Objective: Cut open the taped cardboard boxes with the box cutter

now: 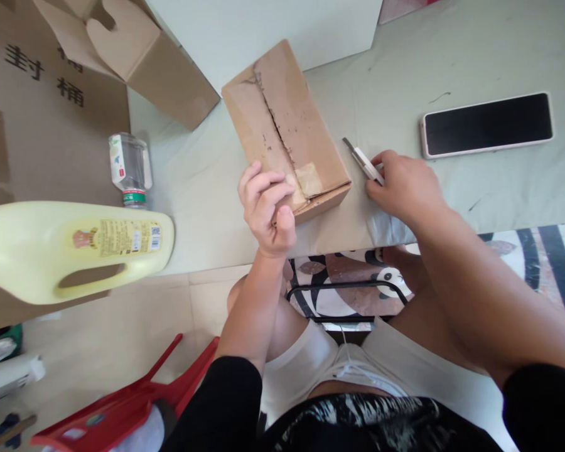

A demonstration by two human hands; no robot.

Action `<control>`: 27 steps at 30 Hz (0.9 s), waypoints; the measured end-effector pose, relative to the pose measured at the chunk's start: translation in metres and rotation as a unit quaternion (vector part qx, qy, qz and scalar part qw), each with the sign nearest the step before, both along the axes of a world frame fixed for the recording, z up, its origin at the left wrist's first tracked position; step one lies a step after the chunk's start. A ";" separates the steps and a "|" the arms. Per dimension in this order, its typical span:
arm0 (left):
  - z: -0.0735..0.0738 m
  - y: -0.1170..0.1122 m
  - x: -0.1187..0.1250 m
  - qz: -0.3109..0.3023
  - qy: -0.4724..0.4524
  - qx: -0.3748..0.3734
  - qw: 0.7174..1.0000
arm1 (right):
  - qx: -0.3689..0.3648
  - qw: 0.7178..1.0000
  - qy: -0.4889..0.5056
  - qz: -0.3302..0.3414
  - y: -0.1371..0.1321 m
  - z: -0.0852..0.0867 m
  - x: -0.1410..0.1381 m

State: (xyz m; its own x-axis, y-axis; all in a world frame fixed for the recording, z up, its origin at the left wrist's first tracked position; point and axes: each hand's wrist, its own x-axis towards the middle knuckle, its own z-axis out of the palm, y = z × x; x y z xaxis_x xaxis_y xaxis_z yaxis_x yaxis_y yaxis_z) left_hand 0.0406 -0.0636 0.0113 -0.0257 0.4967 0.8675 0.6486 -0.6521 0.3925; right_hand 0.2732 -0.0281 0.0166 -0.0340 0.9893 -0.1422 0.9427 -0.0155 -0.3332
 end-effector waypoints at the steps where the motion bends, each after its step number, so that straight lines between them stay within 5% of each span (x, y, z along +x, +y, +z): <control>1: 0.000 0.000 0.000 0.001 0.002 0.003 1.000 | -0.007 1.000 0.003 -0.001 0.000 0.002 -0.001; 7: 0.000 0.000 0.001 -0.009 -0.012 -0.001 1.000 | -0.055 0.993 0.097 -0.026 0.002 0.011 -0.003; 13: 0.000 0.001 0.000 0.035 0.031 0.004 0.999 | -0.036 0.978 0.201 -0.048 0.002 0.018 -0.008; 20: -0.002 0.003 -0.001 0.013 0.013 0.003 1.000 | -0.043 0.944 0.319 -0.068 -0.001 0.019 -0.008; 27: -0.001 0.002 0.002 0.044 0.025 -0.008 0.999 | -0.034 0.935 0.342 -0.080 -0.001 0.015 -0.007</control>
